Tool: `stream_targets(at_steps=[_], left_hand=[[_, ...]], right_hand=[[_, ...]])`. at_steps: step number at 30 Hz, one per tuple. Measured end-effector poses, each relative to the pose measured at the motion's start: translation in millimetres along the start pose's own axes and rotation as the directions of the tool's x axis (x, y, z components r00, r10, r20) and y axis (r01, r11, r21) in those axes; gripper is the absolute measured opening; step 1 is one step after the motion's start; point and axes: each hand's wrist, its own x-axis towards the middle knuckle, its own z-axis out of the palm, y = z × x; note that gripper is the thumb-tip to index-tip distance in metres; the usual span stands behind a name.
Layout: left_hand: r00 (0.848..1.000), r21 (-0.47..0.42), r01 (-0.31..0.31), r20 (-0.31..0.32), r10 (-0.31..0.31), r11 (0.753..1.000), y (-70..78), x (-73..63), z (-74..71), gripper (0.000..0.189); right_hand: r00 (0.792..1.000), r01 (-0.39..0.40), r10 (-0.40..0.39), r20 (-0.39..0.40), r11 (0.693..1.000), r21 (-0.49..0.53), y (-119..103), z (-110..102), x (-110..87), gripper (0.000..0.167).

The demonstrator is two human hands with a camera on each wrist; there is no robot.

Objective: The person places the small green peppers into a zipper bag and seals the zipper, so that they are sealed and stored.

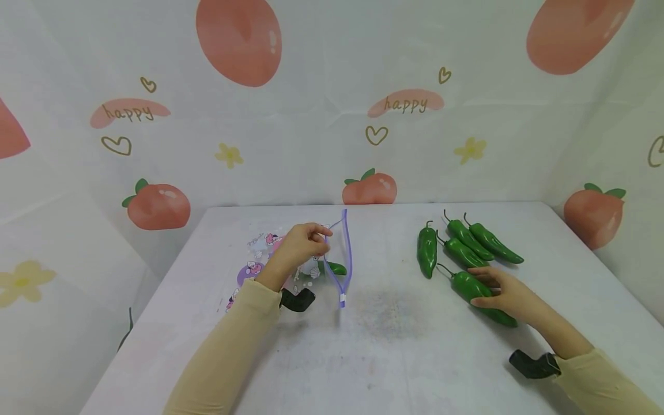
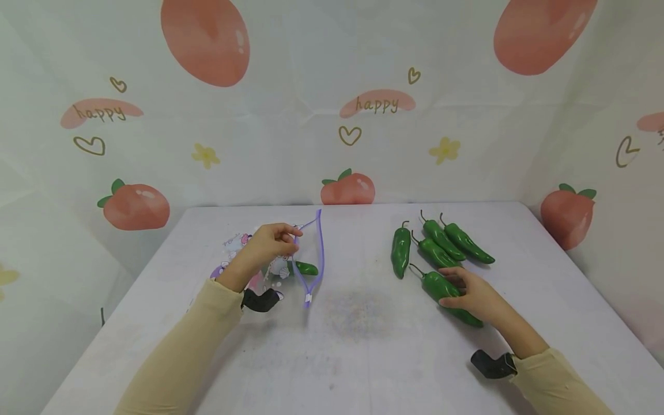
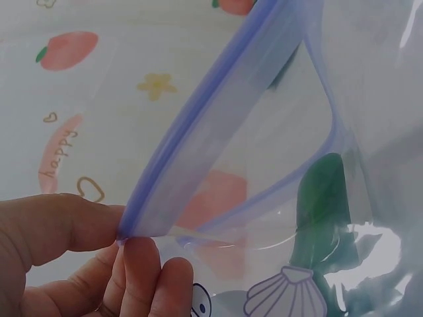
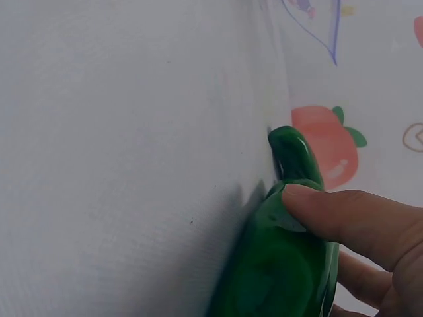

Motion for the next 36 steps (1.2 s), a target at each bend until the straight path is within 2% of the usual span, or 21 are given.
stream_targets(at_steps=[12,36], left_hand=[[1.0,-0.005,0.024,-0.002,-0.024,1.0,1.2,-1.6,-0.5,0.03],[1.0,-0.011,-0.022,0.007,0.022,1.0,-0.4,-1.1,-1.9,0.03]], right_hand=[[0.999,-0.036,0.036,0.012,0.999,-0.029,0.1,0.5,1.0,0.073],[0.998,-0.047,0.048,0.038,0.998,-0.032,-2.0,-2.4,2.9,0.066]])
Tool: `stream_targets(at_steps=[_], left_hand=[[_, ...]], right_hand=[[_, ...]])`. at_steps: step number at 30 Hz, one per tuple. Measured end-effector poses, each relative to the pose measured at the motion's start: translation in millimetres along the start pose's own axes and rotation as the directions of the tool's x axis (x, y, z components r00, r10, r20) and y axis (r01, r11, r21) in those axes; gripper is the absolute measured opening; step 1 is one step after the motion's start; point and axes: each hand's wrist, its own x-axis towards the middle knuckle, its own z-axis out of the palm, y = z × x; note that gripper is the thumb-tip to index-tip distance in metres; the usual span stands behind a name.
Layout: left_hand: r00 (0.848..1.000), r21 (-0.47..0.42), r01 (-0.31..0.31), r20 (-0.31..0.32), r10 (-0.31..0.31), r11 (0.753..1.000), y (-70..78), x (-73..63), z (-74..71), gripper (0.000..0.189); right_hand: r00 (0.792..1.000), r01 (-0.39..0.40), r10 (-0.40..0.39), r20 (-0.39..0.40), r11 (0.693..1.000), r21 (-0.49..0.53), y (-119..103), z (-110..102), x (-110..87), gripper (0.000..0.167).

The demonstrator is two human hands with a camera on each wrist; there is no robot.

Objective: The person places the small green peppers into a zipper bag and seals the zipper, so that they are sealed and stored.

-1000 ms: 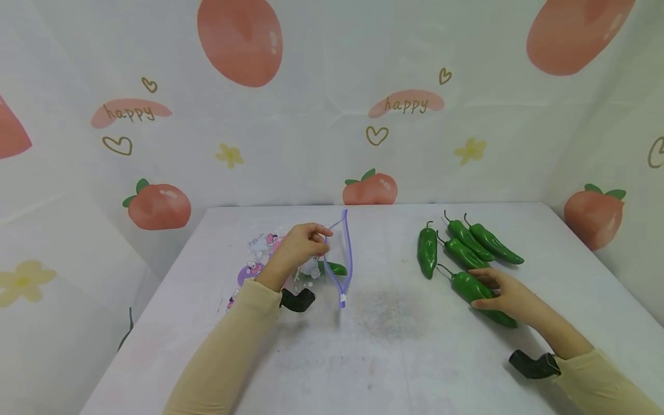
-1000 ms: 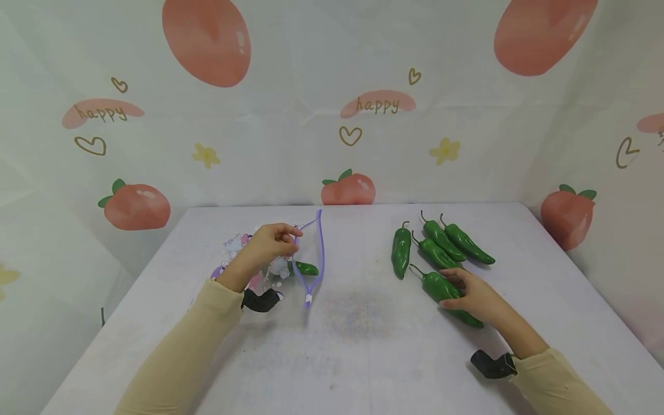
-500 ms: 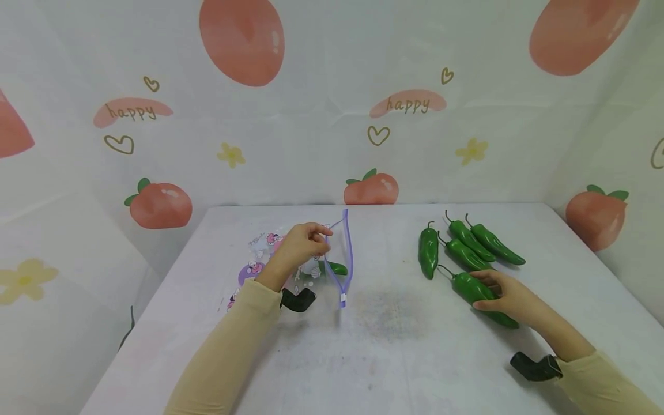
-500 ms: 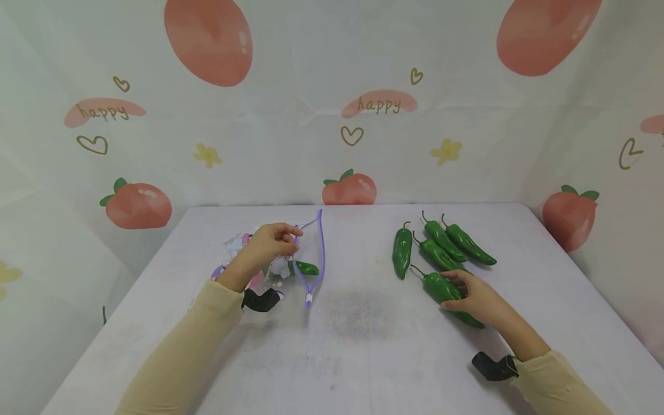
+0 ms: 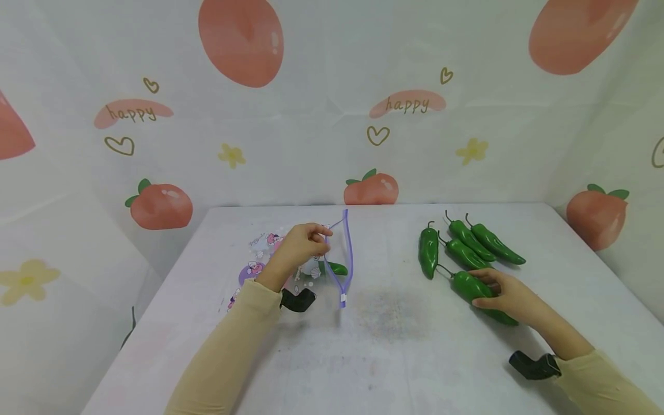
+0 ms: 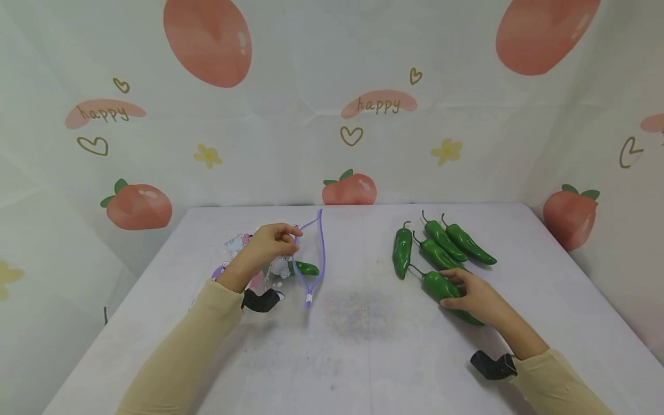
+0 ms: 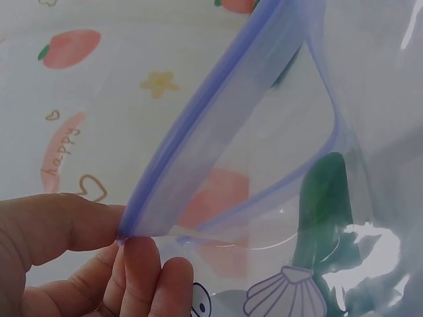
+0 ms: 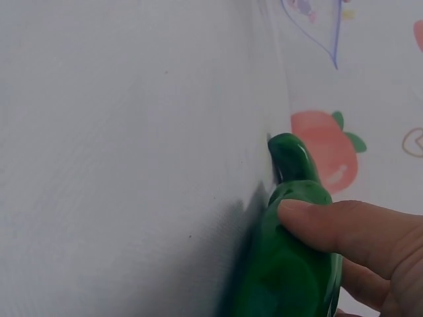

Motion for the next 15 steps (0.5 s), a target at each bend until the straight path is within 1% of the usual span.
stream_targets(at_steps=[7,15], left_hand=[[1.0,0.002,-0.004,0.005,0.004,1.0,0.5,-0.2,-0.7,0.03],[1.0,0.008,-0.001,0.004,0.001,1.0,1.3,-0.9,-1.0,0.031]], right_hand=[[1.0,-0.002,0.002,-0.022,1.0,0.0,-1.7,-2.4,1.0,0.065],[0.998,-0.022,0.02,-0.059,0.999,-0.035,-6.0,-5.2,2.9,0.066]])
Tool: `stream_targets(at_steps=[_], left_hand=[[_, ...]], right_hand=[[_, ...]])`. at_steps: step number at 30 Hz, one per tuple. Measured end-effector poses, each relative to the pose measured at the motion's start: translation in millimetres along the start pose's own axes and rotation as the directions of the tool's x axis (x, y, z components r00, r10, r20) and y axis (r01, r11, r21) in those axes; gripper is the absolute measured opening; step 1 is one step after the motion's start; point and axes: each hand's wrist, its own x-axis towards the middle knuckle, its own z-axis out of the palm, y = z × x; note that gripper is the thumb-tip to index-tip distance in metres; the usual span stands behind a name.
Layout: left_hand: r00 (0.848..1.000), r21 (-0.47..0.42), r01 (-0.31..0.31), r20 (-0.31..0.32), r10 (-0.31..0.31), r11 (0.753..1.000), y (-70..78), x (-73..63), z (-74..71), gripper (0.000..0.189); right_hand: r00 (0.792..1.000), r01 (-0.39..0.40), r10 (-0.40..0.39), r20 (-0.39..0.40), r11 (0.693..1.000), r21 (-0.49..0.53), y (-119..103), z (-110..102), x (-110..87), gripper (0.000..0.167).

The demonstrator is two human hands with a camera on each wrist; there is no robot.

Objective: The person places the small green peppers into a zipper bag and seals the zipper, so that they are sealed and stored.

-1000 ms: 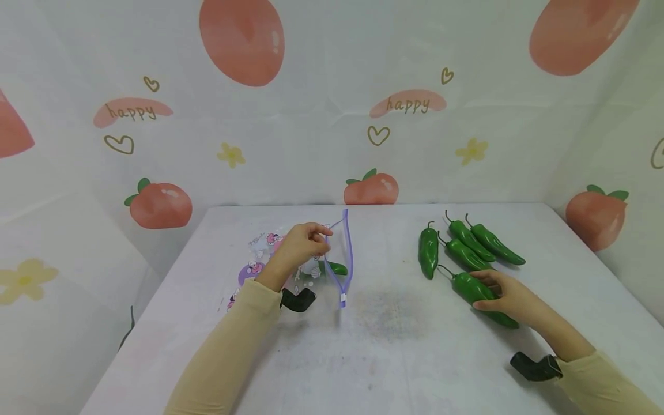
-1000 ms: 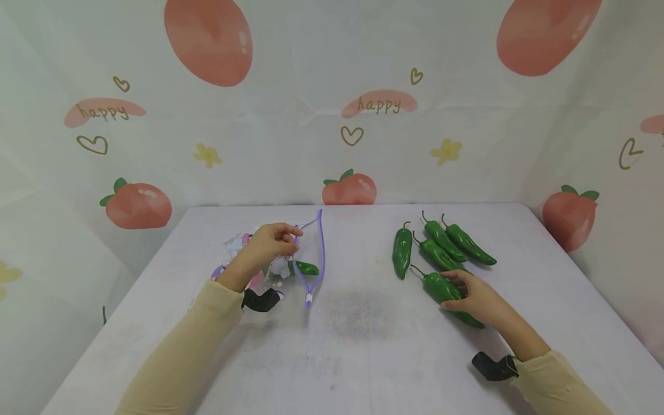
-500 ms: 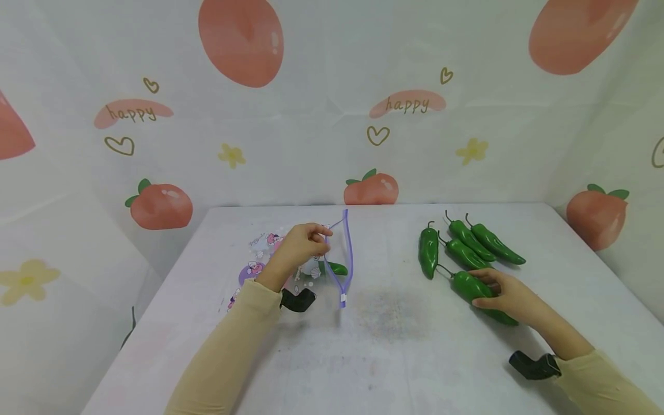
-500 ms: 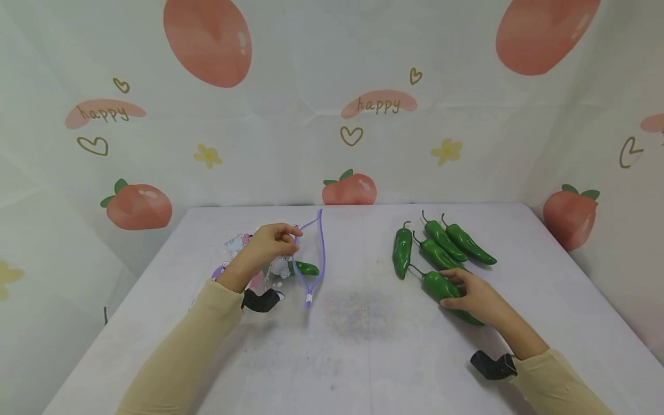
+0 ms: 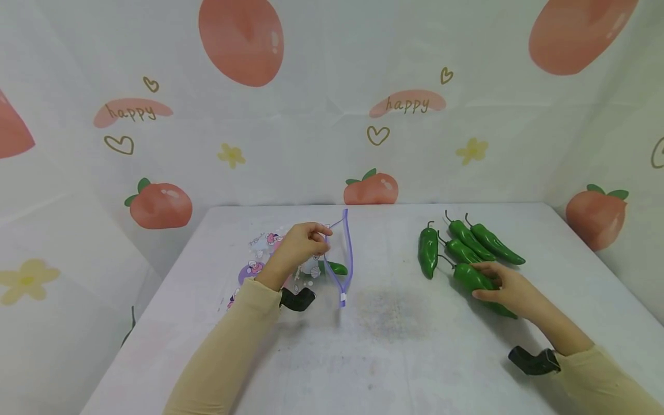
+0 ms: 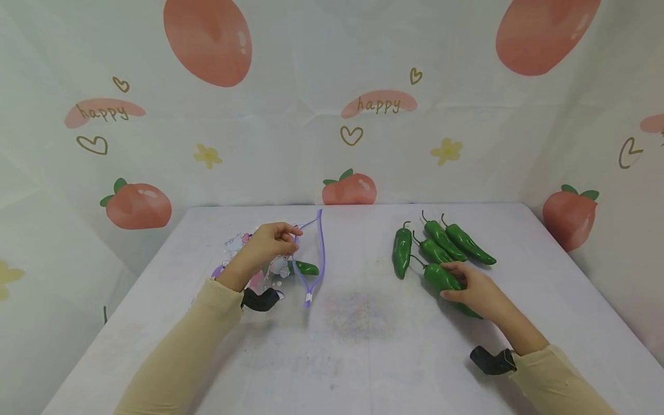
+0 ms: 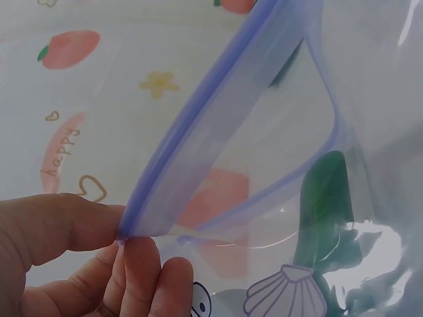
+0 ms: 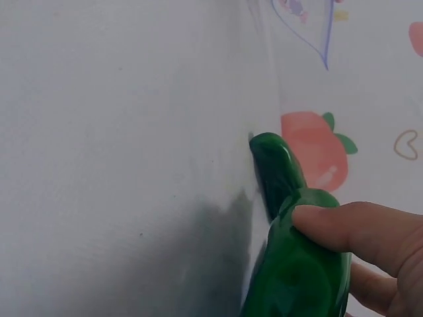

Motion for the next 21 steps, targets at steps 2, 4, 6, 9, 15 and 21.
stream_targets(at_steps=[2,4,6,9,15,21], left_hand=[[1.0,0.004,0.001,0.001,-0.001,1.0,-0.3,0.3,0.0,0.031],[1.0,0.007,0.005,0.001,-0.005,1.0,-0.4,0.7,0.1,0.031],[1.0,0.009,0.008,0.0,-0.008,1.0,-0.9,1.5,0.3,0.031],[1.0,0.014,0.013,-0.003,-0.013,1.0,-1.1,1.9,0.4,0.031],[1.0,0.009,0.013,-0.001,-0.013,1.0,-1.4,0.8,0.9,0.03],[1.0,0.015,0.008,0.001,-0.008,1.0,-3.0,0.9,1.7,0.03]], right_hand=[[1.0,0.005,-0.005,-0.009,1.0,0.005,-1,-1,0.8,0.066],[1.0,0.008,-0.008,-0.015,1.0,0.013,-1,-2,1.9,0.065],[1.0,0.009,-0.009,-0.017,1.0,0.021,-2,-2,3.0,0.066],[1.0,0.007,-0.007,-0.017,0.999,0.037,-3,-3,4.5,0.066],[0.999,0.015,-0.014,-0.034,0.999,0.039,-7,-2,7.1,0.066],[0.998,0.033,-0.031,-0.048,0.999,0.037,-12,0,9.9,0.065]])
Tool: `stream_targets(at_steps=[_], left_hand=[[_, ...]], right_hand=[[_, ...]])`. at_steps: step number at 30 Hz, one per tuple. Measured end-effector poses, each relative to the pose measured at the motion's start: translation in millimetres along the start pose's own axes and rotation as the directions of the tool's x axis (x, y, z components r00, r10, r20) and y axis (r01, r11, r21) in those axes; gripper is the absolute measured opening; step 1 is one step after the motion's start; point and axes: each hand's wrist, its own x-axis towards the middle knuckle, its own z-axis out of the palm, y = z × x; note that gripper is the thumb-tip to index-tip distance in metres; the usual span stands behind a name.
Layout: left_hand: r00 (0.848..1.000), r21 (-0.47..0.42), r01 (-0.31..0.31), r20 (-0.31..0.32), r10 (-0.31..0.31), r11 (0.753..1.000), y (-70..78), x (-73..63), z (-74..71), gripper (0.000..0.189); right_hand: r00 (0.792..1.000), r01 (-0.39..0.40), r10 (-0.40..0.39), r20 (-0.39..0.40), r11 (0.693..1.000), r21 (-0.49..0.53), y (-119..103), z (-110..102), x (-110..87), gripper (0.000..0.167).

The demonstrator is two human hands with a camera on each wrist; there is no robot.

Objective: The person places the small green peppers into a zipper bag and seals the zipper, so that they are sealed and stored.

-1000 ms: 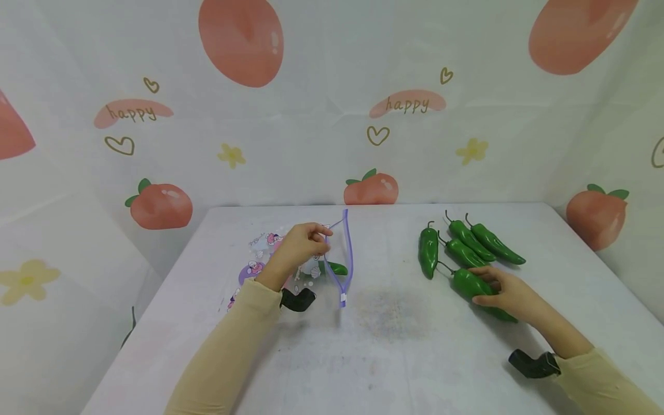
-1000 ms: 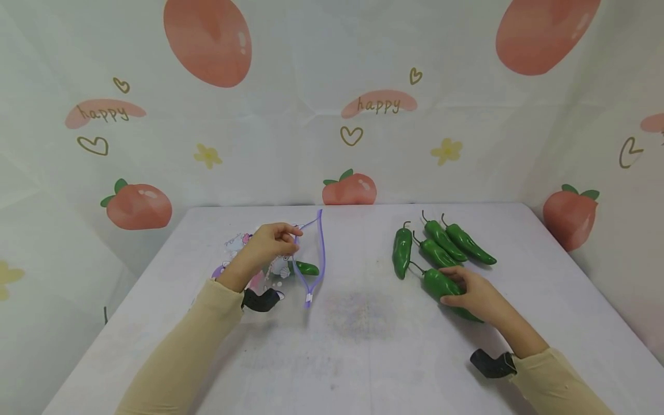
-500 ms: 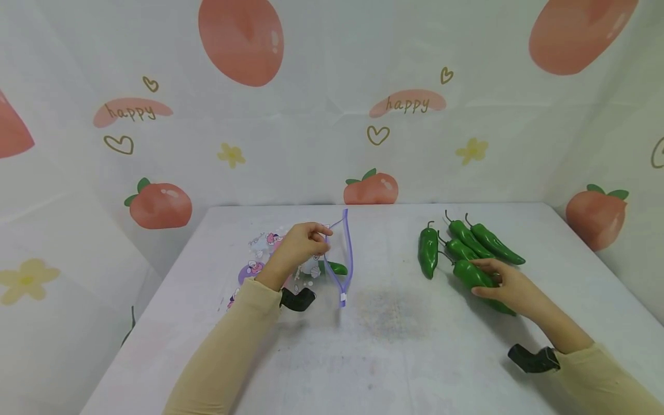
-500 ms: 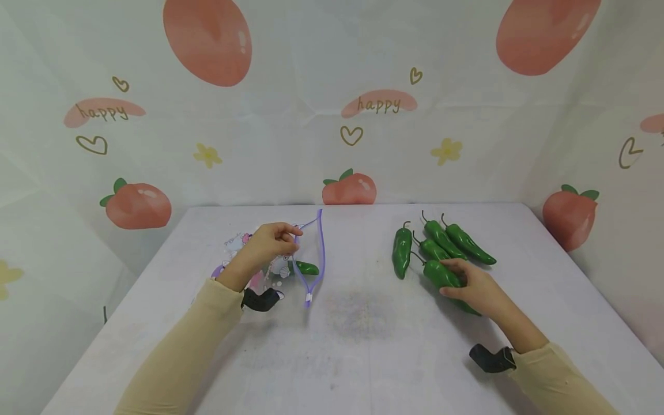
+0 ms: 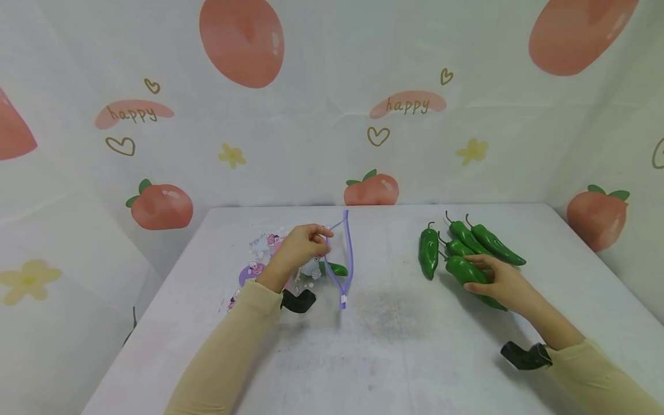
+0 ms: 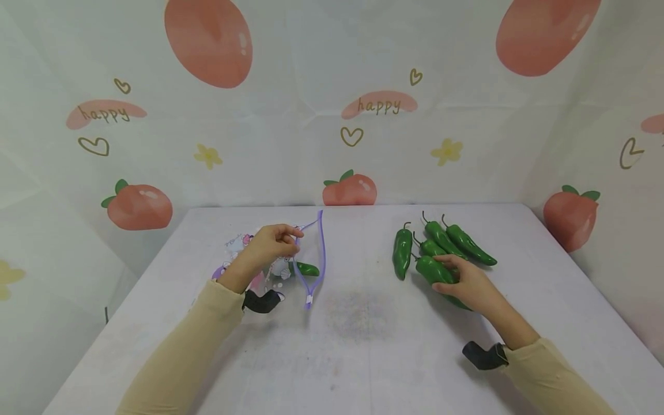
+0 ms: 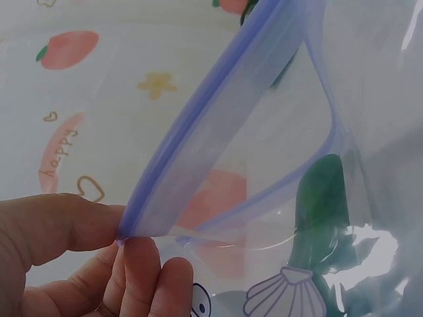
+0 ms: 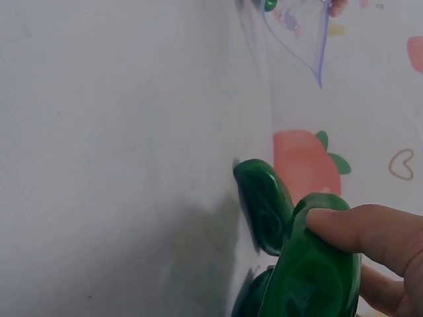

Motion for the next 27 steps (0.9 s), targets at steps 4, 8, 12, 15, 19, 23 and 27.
stream_targets(at_steps=[4,8,12,15,19,23,27], left_hand=[[1.0,-0.001,0.007,-0.004,-0.007,1.0,0.8,0.1,0.7,0.03],[1.0,-0.004,0.017,-0.004,-0.017,1.0,1.7,-0.2,1.1,0.03],[1.0,-0.005,0.02,-0.005,-0.02,1.0,1.4,0.0,1.5,0.03],[1.0,-0.013,0.017,-0.004,-0.017,1.0,1.5,0.3,1.8,0.03],[1.0,-0.02,0.013,-0.005,-0.013,1.0,1.9,0.6,1.7,0.03],[1.0,-0.017,0.021,-0.011,-0.021,1.0,3.0,0.1,1.7,0.03],[1.0,-0.004,0.025,-0.014,-0.025,1.0,2.5,0.2,1.6,0.03]], right_hand=[[1.0,0.006,-0.006,-0.004,1.0,0.004,-6,0,2.0,0.064],[1.0,0.015,-0.015,-0.005,1.0,0.012,-10,0,4.5,0.064],[1.0,0.026,-0.026,-0.003,0.999,0.023,-15,1,7.2,0.063],[0.999,0.043,-0.043,-0.005,0.999,0.029,-19,2,9.7,0.062],[0.998,0.065,-0.065,-0.008,0.998,0.026,-23,4,13.6,0.062],[0.997,0.078,-0.078,-0.01,0.997,0.016,-28,6,16.6,0.061],[0.995,0.097,-0.097,-0.012,0.995,0.018,-32,8,18.2,0.061]])
